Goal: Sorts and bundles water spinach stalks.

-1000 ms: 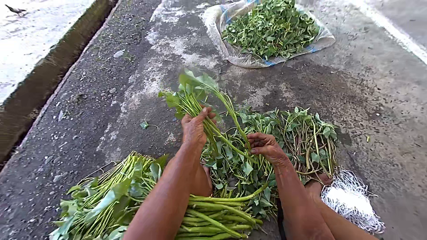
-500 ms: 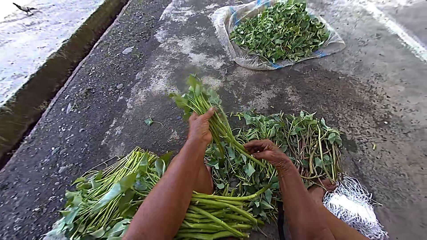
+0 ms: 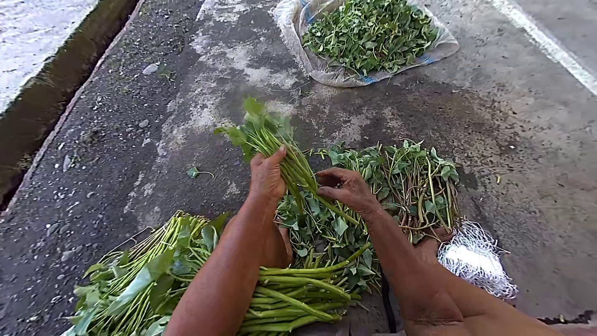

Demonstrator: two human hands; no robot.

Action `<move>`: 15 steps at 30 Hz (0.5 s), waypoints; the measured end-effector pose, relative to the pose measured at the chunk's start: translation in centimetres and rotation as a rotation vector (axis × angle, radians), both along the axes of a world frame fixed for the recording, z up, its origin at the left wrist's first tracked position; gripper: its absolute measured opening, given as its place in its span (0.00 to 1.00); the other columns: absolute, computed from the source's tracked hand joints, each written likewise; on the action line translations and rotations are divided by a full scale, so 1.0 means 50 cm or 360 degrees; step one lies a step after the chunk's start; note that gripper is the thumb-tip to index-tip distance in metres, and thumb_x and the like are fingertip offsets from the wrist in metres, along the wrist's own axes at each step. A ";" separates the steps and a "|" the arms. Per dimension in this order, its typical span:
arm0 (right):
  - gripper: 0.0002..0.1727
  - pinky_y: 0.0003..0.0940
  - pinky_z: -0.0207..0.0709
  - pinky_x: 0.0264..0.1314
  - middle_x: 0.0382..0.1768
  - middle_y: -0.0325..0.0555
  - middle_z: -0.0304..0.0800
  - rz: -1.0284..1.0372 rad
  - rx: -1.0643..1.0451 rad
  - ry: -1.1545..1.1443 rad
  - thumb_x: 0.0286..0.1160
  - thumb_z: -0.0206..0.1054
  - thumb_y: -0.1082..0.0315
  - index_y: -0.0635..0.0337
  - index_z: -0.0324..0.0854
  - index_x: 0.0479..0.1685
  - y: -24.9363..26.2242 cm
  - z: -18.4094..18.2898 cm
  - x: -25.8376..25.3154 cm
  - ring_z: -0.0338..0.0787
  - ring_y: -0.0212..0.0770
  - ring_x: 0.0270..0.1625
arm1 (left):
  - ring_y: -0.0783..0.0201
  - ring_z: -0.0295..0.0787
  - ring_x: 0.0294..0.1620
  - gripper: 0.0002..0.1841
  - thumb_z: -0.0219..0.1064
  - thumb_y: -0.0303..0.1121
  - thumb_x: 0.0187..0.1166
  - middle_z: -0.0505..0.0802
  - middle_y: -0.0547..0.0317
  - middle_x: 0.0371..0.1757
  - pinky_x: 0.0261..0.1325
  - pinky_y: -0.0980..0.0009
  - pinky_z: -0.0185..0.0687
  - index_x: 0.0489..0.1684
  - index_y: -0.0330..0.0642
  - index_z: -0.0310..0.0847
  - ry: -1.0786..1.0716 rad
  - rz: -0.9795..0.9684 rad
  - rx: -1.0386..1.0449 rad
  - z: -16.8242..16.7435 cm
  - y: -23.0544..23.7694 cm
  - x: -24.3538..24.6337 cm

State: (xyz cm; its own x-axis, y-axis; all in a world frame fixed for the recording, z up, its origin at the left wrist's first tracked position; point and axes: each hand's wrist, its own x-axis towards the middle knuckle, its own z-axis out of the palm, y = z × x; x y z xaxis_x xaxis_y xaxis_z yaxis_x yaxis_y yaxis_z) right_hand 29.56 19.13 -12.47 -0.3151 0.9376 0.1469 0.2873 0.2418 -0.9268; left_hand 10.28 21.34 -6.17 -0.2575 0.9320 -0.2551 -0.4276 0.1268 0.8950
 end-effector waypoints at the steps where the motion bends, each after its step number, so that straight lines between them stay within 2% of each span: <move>1: 0.19 0.38 0.89 0.55 0.41 0.50 0.96 -0.0079 0.0079 -0.0051 0.69 0.79 0.61 0.67 0.91 0.52 -0.003 0.002 -0.018 0.95 0.38 0.43 | 0.53 0.94 0.39 0.08 0.59 0.23 0.87 0.91 0.49 0.41 0.45 0.52 0.94 0.59 0.36 0.75 -0.0001 -0.0011 -0.0004 0.001 -0.001 0.001; 3: 0.13 0.36 0.87 0.49 0.36 0.47 0.96 -0.0179 0.0168 -0.0035 0.68 0.78 0.64 0.64 0.92 0.45 -0.005 -0.006 -0.043 0.93 0.36 0.37 | 0.55 0.93 0.38 0.10 0.61 0.20 0.84 0.90 0.51 0.40 0.45 0.51 0.93 0.58 0.38 0.75 0.0000 -0.0050 0.0003 0.004 -0.003 -0.001; 5: 0.10 0.31 0.87 0.48 0.35 0.45 0.96 -0.0229 0.0164 0.0110 0.70 0.75 0.68 0.65 0.93 0.43 -0.007 -0.018 -0.050 0.93 0.32 0.37 | 0.56 0.93 0.36 0.10 0.63 0.18 0.82 0.91 0.50 0.39 0.44 0.54 0.94 0.56 0.37 0.76 0.0003 -0.0036 0.0002 0.006 -0.003 -0.004; 6: 0.08 0.29 0.88 0.49 0.36 0.45 0.96 -0.0259 0.0111 0.0256 0.72 0.74 0.71 0.66 0.92 0.44 -0.010 -0.022 -0.051 0.93 0.31 0.38 | 0.57 0.93 0.36 0.09 0.63 0.18 0.82 0.91 0.50 0.39 0.44 0.56 0.94 0.55 0.36 0.76 0.0001 -0.0015 0.0002 0.007 -0.004 -0.005; 8: 0.07 0.32 0.90 0.52 0.39 0.47 0.95 -0.0334 -0.0149 0.0670 0.75 0.68 0.78 0.70 0.89 0.46 -0.015 -0.023 -0.050 0.95 0.34 0.41 | 0.57 0.94 0.38 0.09 0.61 0.19 0.83 0.93 0.49 0.39 0.45 0.61 0.93 0.56 0.35 0.75 -0.0008 0.0020 0.0015 0.009 -0.004 -0.007; 10: 0.06 0.35 0.91 0.52 0.38 0.47 0.95 -0.0360 -0.0338 0.0968 0.78 0.62 0.81 0.69 0.85 0.42 -0.016 -0.022 -0.045 0.95 0.37 0.41 | 0.54 0.96 0.39 0.08 0.58 0.20 0.86 0.94 0.47 0.40 0.46 0.59 0.94 0.57 0.35 0.73 -0.0044 0.0036 0.0033 0.011 -0.004 -0.005; 12: 0.06 0.35 0.89 0.57 0.41 0.45 0.95 -0.0254 -0.0383 0.0997 0.82 0.59 0.79 0.65 0.82 0.41 -0.014 -0.026 -0.035 0.95 0.36 0.45 | 0.51 0.97 0.40 0.08 0.58 0.20 0.86 0.94 0.45 0.40 0.47 0.55 0.95 0.58 0.34 0.72 -0.0079 0.0088 0.0058 0.013 -0.002 -0.004; 15: 0.09 0.31 0.84 0.60 0.42 0.42 0.95 -0.0178 -0.0420 0.0890 0.81 0.58 0.77 0.63 0.84 0.39 -0.012 -0.044 -0.010 0.92 0.32 0.49 | 0.51 0.96 0.38 0.09 0.60 0.20 0.85 0.93 0.47 0.39 0.46 0.52 0.95 0.57 0.36 0.71 -0.0143 0.0227 0.0066 0.016 0.006 -0.016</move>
